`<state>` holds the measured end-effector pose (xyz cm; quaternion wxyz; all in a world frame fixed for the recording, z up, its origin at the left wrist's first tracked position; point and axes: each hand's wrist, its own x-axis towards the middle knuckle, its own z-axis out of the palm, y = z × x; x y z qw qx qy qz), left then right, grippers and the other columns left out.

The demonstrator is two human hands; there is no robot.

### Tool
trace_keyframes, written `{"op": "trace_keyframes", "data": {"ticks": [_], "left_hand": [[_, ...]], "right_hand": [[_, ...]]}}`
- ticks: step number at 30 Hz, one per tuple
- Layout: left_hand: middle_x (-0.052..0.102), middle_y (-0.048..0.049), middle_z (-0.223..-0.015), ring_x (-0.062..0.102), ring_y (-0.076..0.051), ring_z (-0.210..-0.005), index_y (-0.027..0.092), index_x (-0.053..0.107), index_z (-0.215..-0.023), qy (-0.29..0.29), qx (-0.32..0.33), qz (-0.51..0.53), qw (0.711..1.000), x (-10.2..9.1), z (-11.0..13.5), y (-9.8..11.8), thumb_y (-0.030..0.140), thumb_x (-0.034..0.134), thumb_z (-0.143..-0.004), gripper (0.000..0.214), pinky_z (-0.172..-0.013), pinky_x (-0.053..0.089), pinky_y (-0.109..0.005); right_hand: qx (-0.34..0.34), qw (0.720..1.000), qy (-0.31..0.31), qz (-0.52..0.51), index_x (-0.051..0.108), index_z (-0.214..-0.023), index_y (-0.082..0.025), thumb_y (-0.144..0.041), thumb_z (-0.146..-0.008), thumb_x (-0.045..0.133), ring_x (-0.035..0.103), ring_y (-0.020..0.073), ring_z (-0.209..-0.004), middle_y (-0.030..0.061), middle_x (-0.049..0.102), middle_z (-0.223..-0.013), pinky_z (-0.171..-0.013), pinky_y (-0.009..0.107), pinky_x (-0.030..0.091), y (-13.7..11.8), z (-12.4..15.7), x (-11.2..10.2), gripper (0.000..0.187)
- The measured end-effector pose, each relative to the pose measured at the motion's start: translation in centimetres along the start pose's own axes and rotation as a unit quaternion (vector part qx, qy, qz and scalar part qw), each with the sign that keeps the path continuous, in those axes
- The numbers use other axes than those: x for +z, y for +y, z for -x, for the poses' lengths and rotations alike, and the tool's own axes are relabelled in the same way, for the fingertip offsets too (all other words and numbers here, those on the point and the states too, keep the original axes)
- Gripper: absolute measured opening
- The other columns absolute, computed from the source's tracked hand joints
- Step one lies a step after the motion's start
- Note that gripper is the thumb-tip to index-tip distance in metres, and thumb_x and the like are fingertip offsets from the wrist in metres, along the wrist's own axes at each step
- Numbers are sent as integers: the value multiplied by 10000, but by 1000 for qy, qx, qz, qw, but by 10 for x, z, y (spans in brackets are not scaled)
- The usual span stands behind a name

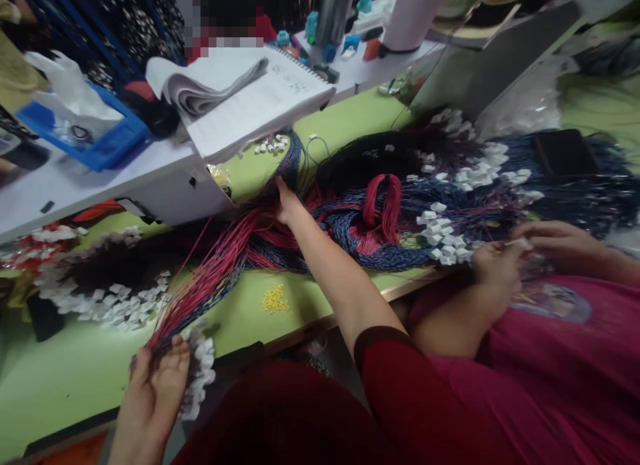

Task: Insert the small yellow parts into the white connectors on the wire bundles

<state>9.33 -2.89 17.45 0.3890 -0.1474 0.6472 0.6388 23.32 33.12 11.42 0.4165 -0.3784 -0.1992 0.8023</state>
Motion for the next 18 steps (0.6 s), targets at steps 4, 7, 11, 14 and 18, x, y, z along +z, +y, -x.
{"op": "trace_keyframes", "data": {"ticks": [4,7,11,14,18], "left_hand": [[643,-67,-833,672,-130,-759,135,541,-974,65,-83,100,989,54,-20,1,206,311,-963,241,-639,600,-246],[638,-79,-843,674,-138,-750,124,528,-1006,65,-72,92,991,80,-47,7,235,309,-964,248,-618,593,-253],[610,-75,-785,652,-147,-708,119,537,-914,70,-53,36,995,100,-90,6,299,306,-956,296,-587,566,-264],[596,-74,-758,631,-153,-717,145,511,-745,41,-1,-77,996,107,-108,-13,349,294,-950,361,-620,543,-274],[617,-49,-757,611,-148,-723,141,575,-744,-105,57,-282,952,107,-112,-58,197,514,-851,135,-663,482,-239]], "right_hand": [[31,981,48,187,562,-820,-100,-468,-788,568,648,187,-811,47,641,-766,-796,431,515,0,16,-19,369],[-166,944,66,278,614,-876,-143,-390,-803,577,647,211,-867,58,655,-822,-847,436,504,16,65,-42,260],[-411,824,134,366,606,-1044,-195,-276,-872,466,612,201,-976,86,663,-999,-932,425,461,65,146,-101,237],[-394,781,59,480,573,-1143,-171,-232,-867,445,592,239,-1039,132,655,-1062,-940,465,458,110,181,-146,310],[-312,727,-78,606,394,-1337,-93,-407,-837,501,410,318,-1272,213,471,-1340,-1048,537,346,154,182,-164,601]]}}
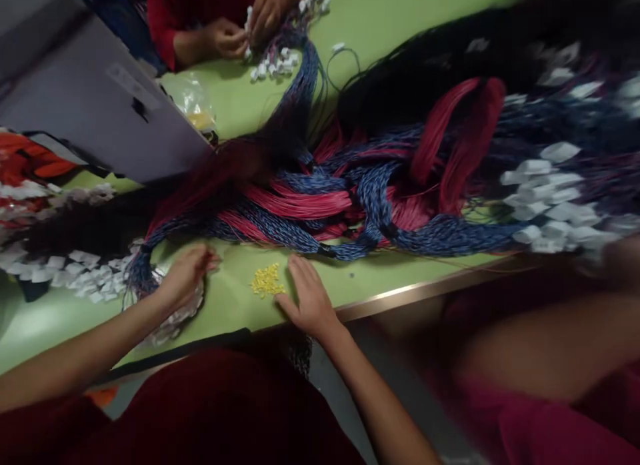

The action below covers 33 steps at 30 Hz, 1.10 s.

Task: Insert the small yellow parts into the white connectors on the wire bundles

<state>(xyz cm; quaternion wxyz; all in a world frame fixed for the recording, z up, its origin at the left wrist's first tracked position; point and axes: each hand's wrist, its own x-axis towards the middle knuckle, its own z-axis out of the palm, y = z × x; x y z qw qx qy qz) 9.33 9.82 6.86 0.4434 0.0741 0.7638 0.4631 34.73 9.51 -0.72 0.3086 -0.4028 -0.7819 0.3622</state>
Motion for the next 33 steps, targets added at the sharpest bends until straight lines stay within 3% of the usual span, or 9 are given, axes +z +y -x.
{"op": "trace_keyframes", "data": {"ticks": [5,8,11,16,20,22,25,29,33], "left_hand": [[655,-44,-825,569,-164,-760,155,666,-866,-114,126,-273,947,5,0,-32,205,669,-712,162,-704,426,-239],[665,-43,-856,572,-186,-815,180,675,-890,-132,149,-296,934,-5,-5,-38,236,680,-691,207,-739,425,-256],[676,-55,-890,586,-199,-864,189,678,-894,-168,160,-263,936,-15,-12,-45,236,698,-658,241,-790,429,-270],[685,-67,-903,609,-222,-893,185,671,-846,-193,196,-234,933,-18,-21,-50,217,678,-636,212,-832,450,-322],[687,-87,-930,619,-251,-922,176,662,-848,-259,231,-256,902,-31,0,-48,248,648,-656,205,-849,472,-369],[676,-89,-1015,614,-253,-974,196,656,-889,-337,286,-265,857,-55,20,-54,254,630,-686,213,-871,479,-376],[637,-73,-1149,575,-223,-1085,236,653,-954,-445,414,-299,735,-107,39,-75,212,565,-778,197,-969,435,-364],[602,-82,-1234,512,-225,-1193,255,635,-1095,-510,514,-365,586,-162,19,-113,151,524,-819,315,-1023,399,-384],[531,-108,-1317,457,-251,-1244,237,588,-1176,-473,563,-407,542,-171,-11,-134,200,544,-821,360,-1061,350,-433]], "right_hand": [[-42,995,-85,33,317,-1372,-71,-541,-699,645,245,358,-1359,235,308,-1444,-1111,530,244,-6,-19,35,884],[-90,990,-93,55,354,-1345,-94,-534,-657,691,237,358,-1360,226,317,-1440,-1106,534,243,-14,-27,51,884],[-135,981,-90,104,467,-1256,-115,-475,-670,709,283,368,-1329,213,422,-1367,-1086,548,257,-20,-27,63,729],[-240,948,-76,194,633,-918,-132,-197,-849,527,490,278,-1103,163,621,-1020,-960,454,416,-25,-24,70,142],[-246,933,-51,256,625,-775,-123,-100,-862,453,524,218,-919,128,620,-871,-827,369,469,-27,-24,71,194],[-243,931,-41,270,617,-751,-124,-100,-867,439,514,203,-873,120,618,-853,-787,344,465,-26,-24,73,214],[-238,927,-29,289,612,-688,-137,-101,-860,426,497,189,-812,109,616,-812,-750,327,441,-27,-25,77,256],[-194,920,-7,339,630,-705,-147,-147,-858,435,480,186,-781,94,615,-801,-722,326,387,-32,-24,80,248],[-149,917,25,370,646,-762,-160,-211,-857,468,472,194,-819,83,621,-833,-708,320,339,-37,-21,79,208]]}}
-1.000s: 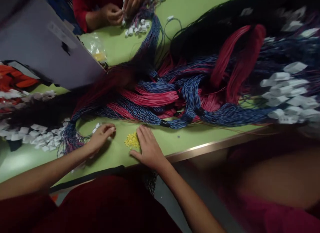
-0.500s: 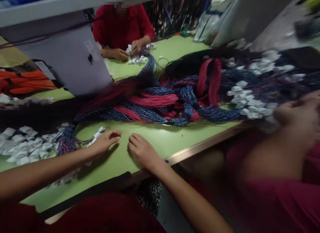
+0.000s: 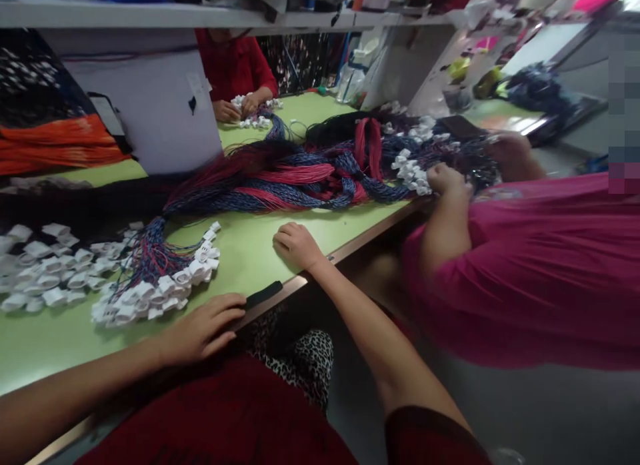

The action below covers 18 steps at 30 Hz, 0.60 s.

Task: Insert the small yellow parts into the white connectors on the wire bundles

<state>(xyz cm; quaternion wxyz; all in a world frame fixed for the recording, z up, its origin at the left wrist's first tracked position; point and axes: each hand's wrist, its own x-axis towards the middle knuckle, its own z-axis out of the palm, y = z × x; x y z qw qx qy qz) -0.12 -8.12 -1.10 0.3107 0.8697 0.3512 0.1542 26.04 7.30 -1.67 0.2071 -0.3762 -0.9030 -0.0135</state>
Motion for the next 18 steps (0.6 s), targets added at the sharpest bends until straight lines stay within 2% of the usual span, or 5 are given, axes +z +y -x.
{"op": "trace_keyframes", "data": {"ticks": [7,10,13,16,18], "left_hand": [[486,-128,-1328,427,-240,-1248,172,508,-1216,22,53,-103,993,4,-4,-1,193,473,-861,357,-1041,384,-450],[472,-135,-1333,413,-239,-1255,159,487,-1227,20,61,-131,989,8,-3,-4,182,473,-856,372,-1040,394,-449],[455,-143,-1344,396,-249,-1269,146,479,-1230,16,69,-140,988,11,-3,-8,176,482,-842,389,-1043,393,-465],[466,-156,-1330,399,-263,-1267,130,469,-1236,19,80,-135,987,13,-4,-12,177,480,-840,399,-1027,409,-483],[480,-156,-1318,411,-267,-1259,127,467,-1237,22,91,-129,987,14,-5,-14,173,478,-840,400,-1015,423,-486]], "right_hand": [[35,999,23,4,609,-694,-175,-178,-835,476,465,200,-793,82,607,-801,-691,324,319,4,-1,5,194],[65,998,26,6,575,-688,-175,-151,-793,498,456,209,-776,85,584,-779,-690,329,327,7,-2,8,133],[93,995,26,5,567,-750,-166,-151,-764,520,446,213,-765,84,565,-773,-693,335,336,7,-3,7,51],[90,995,31,3,579,-883,-161,-199,-811,501,447,220,-822,96,577,-865,-730,346,338,6,-3,6,114],[77,997,20,4,587,-876,-175,-225,-845,475,445,217,-844,92,581,-893,-740,349,332,6,-3,5,127]]}}
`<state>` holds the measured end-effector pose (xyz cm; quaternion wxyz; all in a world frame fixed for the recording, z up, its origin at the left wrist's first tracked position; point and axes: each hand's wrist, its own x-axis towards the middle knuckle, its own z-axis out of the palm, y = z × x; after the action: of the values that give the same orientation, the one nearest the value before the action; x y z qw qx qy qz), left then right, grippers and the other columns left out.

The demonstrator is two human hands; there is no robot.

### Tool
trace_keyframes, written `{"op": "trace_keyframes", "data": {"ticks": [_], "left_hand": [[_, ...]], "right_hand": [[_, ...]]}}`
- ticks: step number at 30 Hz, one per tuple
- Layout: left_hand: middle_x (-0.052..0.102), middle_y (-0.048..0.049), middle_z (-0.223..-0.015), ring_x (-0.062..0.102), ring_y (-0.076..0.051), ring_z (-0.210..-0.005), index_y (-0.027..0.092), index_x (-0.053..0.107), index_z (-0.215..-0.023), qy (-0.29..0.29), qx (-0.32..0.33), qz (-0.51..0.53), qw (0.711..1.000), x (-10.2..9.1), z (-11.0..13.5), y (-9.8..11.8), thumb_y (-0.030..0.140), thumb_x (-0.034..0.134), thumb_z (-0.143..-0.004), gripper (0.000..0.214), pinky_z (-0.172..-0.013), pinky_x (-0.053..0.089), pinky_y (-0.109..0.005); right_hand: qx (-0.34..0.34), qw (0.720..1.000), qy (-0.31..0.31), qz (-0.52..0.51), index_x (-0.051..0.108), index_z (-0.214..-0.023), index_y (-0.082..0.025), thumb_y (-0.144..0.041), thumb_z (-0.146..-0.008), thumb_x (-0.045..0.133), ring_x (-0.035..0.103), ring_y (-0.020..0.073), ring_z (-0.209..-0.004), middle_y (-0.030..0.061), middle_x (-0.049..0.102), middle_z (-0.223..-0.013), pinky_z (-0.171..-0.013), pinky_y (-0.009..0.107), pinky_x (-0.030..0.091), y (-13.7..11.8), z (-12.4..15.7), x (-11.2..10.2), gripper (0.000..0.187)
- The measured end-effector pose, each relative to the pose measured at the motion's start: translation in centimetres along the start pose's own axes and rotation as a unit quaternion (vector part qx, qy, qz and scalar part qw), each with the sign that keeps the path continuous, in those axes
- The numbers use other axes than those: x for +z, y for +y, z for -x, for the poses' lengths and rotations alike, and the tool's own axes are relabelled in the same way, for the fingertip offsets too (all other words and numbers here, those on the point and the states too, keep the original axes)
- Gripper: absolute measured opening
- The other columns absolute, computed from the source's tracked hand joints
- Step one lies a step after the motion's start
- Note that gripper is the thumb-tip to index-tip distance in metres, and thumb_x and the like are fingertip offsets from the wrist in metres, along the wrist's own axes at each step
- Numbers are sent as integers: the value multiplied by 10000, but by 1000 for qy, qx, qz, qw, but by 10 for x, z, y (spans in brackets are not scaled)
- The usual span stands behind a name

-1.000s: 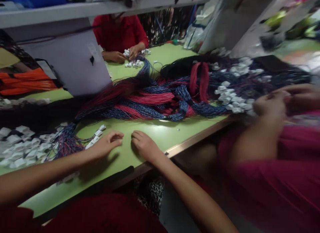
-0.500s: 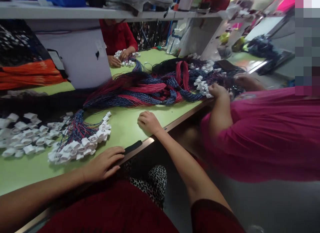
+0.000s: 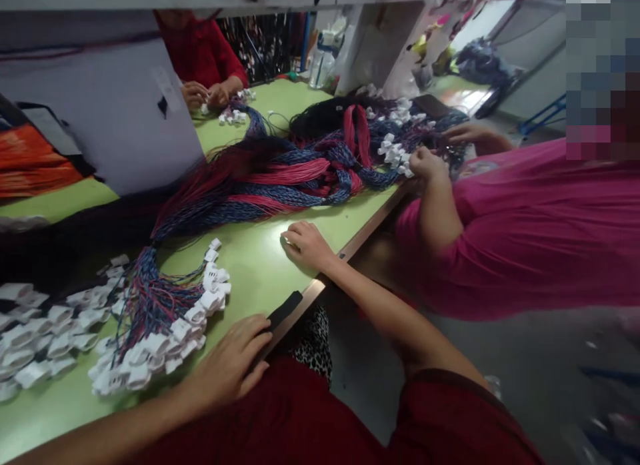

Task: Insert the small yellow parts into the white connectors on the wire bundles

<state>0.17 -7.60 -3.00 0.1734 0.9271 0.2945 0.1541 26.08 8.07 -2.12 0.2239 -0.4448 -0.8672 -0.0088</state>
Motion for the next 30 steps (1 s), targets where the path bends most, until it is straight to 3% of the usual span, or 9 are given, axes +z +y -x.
{"op": "trace_keyframes", "data": {"ticks": [4,13,18,21,24,26,27,28,30], "left_hand": [[525,-154,-1273,461,-275,-1219,126,503,-1198,27,24,7,999,5,-1,-4,144,489,-816,383,-968,472,-459],[562,-146,-1237,518,-258,-1165,138,550,-1146,78,38,-23,996,11,-2,-4,149,473,-821,334,-934,504,-409],[564,-121,-1245,505,-237,-1188,173,536,-1151,75,24,43,996,9,-3,-5,163,488,-847,308,-961,485,-395],[568,-115,-1230,491,-183,-1204,176,505,-1152,100,48,124,986,-9,7,-8,30,377,-842,366,-961,482,-330],[553,-97,-1234,477,-182,-1211,193,476,-1219,122,91,94,984,-56,21,-13,2,413,-804,461,-992,444,-311],[572,-41,-1154,517,-166,-1138,261,521,-1158,225,-2,34,974,-99,24,-20,45,467,-801,420,-990,426,-302],[573,-36,-1127,536,-182,-1091,267,537,-1122,278,-111,0,954,-120,23,-26,101,519,-798,365,-989,417,-340],[568,-58,-1114,546,-212,-1053,235,537,-1129,304,-233,-41,923,-140,21,-33,186,561,-796,337,-970,423,-388],[587,-105,-1069,579,-233,-947,130,539,-1134,287,-453,-23,844,-172,16,-52,275,529,-824,342,-892,452,-432]], "right_hand": [[9,1000,-15,5,551,-727,-178,-207,-854,457,438,200,-807,83,569,-845,-726,344,328,5,1,2,160],[6,1000,-7,29,512,-691,-189,-180,-850,448,413,199,-762,74,535,-779,-678,332,325,33,1,-2,171],[10,999,-3,46,512,-675,-188,-167,-837,458,406,198,-744,71,525,-754,-667,333,325,40,2,-6,172],[6,999,10,34,510,-668,-191,-149,-827,456,403,200,-742,70,520,-747,-668,336,321,38,2,-7,173],[8,1000,20,20,510,-659,-192,-141,-815,464,403,201,-735,73,522,-741,-664,339,319,36,2,-7,171],[11,999,28,19,509,-651,-192,-146,-809,475,408,202,-731,75,527,-740,-660,340,320,36,3,-7,168],[12,999,32,20,507,-647,-193,-151,-808,480,411,202,-730,76,529,-739,-657,339,321,36,3,-6,169],[10,999,36,22,505,-643,-193,-155,-808,483,414,203,-729,77,531,-739,-654,338,322,37,3,-6,171],[2,999,41,25,501,-639,-194,-163,-811,486,416,205,-723,80,534,-734,-648,340,322,39,2,-4,175]]}}
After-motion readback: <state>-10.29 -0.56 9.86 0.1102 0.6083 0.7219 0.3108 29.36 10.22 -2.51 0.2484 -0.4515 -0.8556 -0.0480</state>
